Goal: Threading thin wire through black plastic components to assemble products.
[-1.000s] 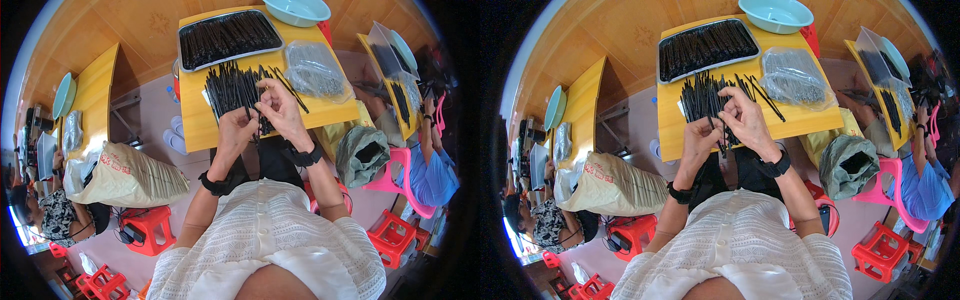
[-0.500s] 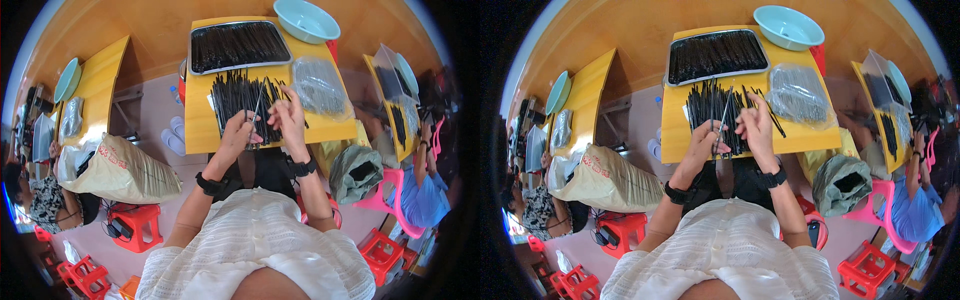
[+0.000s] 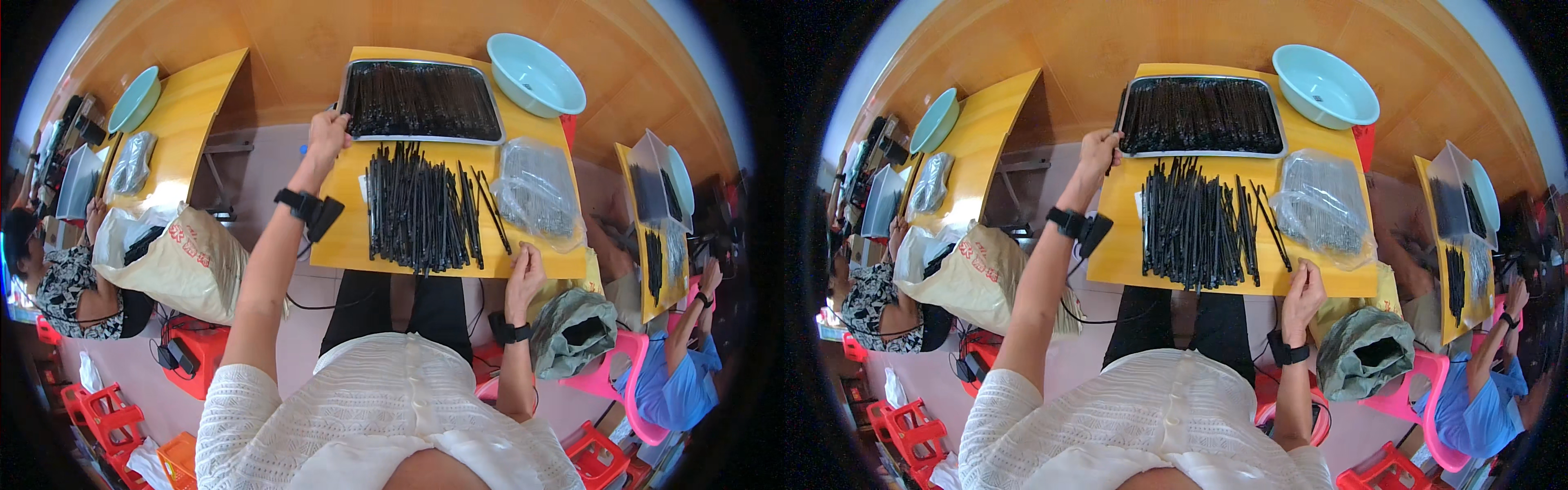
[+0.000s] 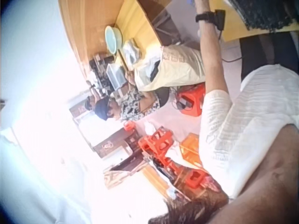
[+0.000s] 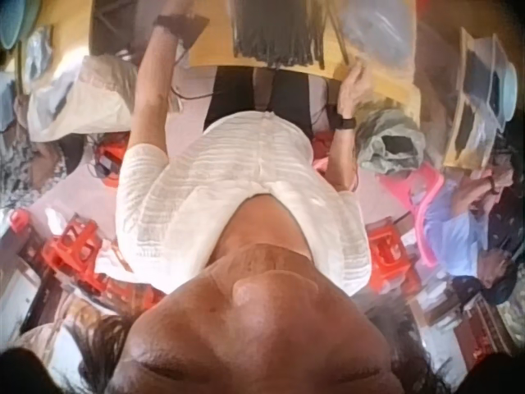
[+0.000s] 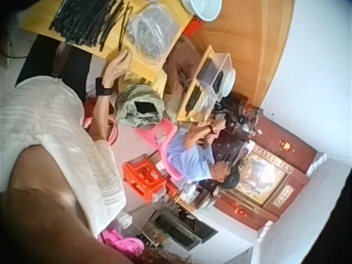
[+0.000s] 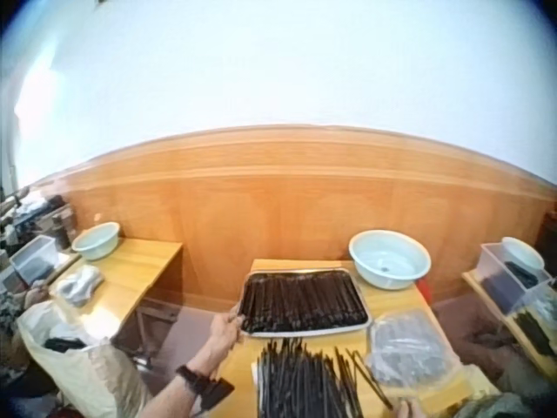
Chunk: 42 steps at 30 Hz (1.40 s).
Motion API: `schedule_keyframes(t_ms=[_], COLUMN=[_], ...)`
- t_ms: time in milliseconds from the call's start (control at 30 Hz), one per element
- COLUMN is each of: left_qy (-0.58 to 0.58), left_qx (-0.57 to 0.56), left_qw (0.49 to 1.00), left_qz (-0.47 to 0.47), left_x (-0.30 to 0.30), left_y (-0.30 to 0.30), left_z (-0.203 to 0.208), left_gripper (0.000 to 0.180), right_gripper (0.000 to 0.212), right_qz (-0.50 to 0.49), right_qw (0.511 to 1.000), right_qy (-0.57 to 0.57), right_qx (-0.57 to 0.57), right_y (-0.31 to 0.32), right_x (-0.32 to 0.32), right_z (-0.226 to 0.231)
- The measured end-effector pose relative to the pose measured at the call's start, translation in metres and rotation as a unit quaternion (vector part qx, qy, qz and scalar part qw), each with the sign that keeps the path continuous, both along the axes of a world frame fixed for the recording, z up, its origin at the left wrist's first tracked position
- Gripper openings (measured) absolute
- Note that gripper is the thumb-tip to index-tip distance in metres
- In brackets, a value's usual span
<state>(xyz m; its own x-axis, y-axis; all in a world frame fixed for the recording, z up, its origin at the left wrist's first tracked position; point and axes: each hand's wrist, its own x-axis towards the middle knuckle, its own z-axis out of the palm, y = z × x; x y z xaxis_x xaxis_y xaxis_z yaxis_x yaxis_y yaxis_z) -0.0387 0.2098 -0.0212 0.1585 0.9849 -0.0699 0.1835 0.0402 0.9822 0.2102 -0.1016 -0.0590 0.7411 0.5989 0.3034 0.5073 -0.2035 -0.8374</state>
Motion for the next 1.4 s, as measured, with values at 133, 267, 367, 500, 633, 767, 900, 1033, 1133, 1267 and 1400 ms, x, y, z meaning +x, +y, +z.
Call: schedule_keyframes(t_ms=[133, 267, 367, 500, 633, 767, 900, 1033, 1133, 1267, 1400], left_qy=[0.2, 0.337, 0.364, 0.396, 0.403, 0.336, 0.303, 0.364, 0.398, 0.342, 0.309], left_qx=[0.051, 0.111, 0.078, 0.075, 0.053, -0.026, -0.016, 0.042, 0.111, 0.174, 0.293], left_qw=[0.978, 0.93, 0.921, 0.907, 0.91, 0.939, 0.95, 0.929, 0.909, 0.924, 0.887], left_qz=[0.043, 0.099, 0.117, 0.122, 0.08, 0.071, 0.067, 0.05, 0.044, -0.001, -0.179], left_x=[0.024, 0.049, 0.056, 0.065, 0.053, 0.045, 0.037, 0.041, 0.037, 0.03, 0.009], left_y=[0.036, 0.049, 0.061, 0.059, 0.064, 0.065, 0.064, 0.059, 0.057, 0.058, 0.05], left_z=[0.006, 0.015, 0.009, 0.005, 0.006, 0.016, 0.012, 0.008, 0.007, 0.007, -0.009], left_gripper=[0.024, 0.024, 0.025, 0.027, 0.027, 0.021, 0.017, 0.025, 0.031, 0.047, 0.086], right_gripper=[0.019, 0.018, 0.017, 0.018, 0.017, 0.017, 0.017, 0.016, 0.016, 0.012, 0.013], right_qz=[-0.026, -0.047, -0.044, -0.045, -0.047, -0.047, -0.038, -0.045, -0.048, -0.02, -0.004], right_qw=[0.999, 0.998, 0.998, 0.998, 0.996, 0.995, 0.995, 0.994, 0.995, 1.0, 0.993], right_qy=[0.035, 0.035, 0.043, 0.046, 0.076, 0.083, 0.082, 0.089, 0.077, -0.009, -0.085], right_qx=[0.011, 0.038, 0.03, 0.016, 0.02, 0.021, 0.03, 0.033, 0.04, 0.004, -0.085], right_y=[-0.006, -0.012, -0.014, -0.018, -0.02, -0.021, -0.02, -0.021, -0.019, -0.014, -0.008], right_x=[-0.003, -0.002, -0.001, -0.004, -0.01, -0.008, -0.01, -0.011, -0.01, 0.004, 0.008], right_z=[-0.006, -0.005, -0.006, -0.006, 0.001, 0.002, 0.005, 0.006, 0.008, 0.007, 0.013])
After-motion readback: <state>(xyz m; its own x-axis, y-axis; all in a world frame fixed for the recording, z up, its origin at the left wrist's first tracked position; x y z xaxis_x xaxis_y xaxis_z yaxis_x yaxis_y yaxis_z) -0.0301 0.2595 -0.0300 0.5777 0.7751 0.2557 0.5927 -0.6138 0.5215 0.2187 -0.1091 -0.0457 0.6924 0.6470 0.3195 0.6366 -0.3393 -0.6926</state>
